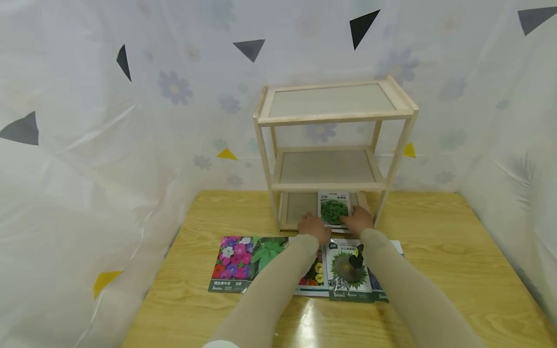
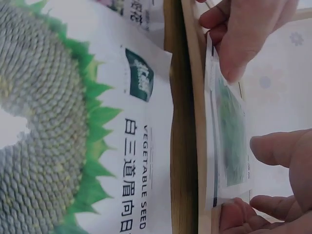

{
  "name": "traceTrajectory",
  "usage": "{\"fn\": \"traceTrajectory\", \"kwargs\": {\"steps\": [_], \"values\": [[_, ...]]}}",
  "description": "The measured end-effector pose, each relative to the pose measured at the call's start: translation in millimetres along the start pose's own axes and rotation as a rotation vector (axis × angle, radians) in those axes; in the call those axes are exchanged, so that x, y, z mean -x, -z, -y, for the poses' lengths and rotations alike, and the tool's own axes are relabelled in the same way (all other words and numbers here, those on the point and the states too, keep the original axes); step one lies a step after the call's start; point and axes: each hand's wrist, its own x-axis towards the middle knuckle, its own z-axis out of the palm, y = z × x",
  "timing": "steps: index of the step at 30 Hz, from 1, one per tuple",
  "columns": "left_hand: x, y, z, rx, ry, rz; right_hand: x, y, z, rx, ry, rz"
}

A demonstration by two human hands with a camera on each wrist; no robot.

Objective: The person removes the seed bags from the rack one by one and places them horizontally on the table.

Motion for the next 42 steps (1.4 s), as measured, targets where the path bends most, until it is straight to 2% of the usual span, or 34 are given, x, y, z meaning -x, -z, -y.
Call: {"fn": "traceTrajectory", "kwargs": {"steps": [10,15,19,22,29,34,42], "values": [[9.3,5.9,-2.4,0.093,0.021,-0.027,8.2,4,6,-0.042,-0.044,0.011],[5.8,-0.1,2.1,0.203,0.012,-0.043,14.7,3,6,-0.107,-0.036,0.012],[2.8,-5.3,7.6,0.349,0.043,-0.024,18.9,2,3,-0.150,-0.027,0.026],[5.3,-2.8,11.3,0.449,0.065,0.000,22.2,3,-1,-0.159,-0.013,0.040],[14.5,9.7,18.1,0.535,0.015,0.020,36.2,10,-2,-0.172,0.036,0.048],[10.2,4.4,21.6,0.584,0.029,0.035,43.9,12,-4,-0.146,0.066,0.073],[0.2,-10.1,24.4,0.657,0.052,0.027,54.7,13,-10,-0.189,0.079,0.103]]}}
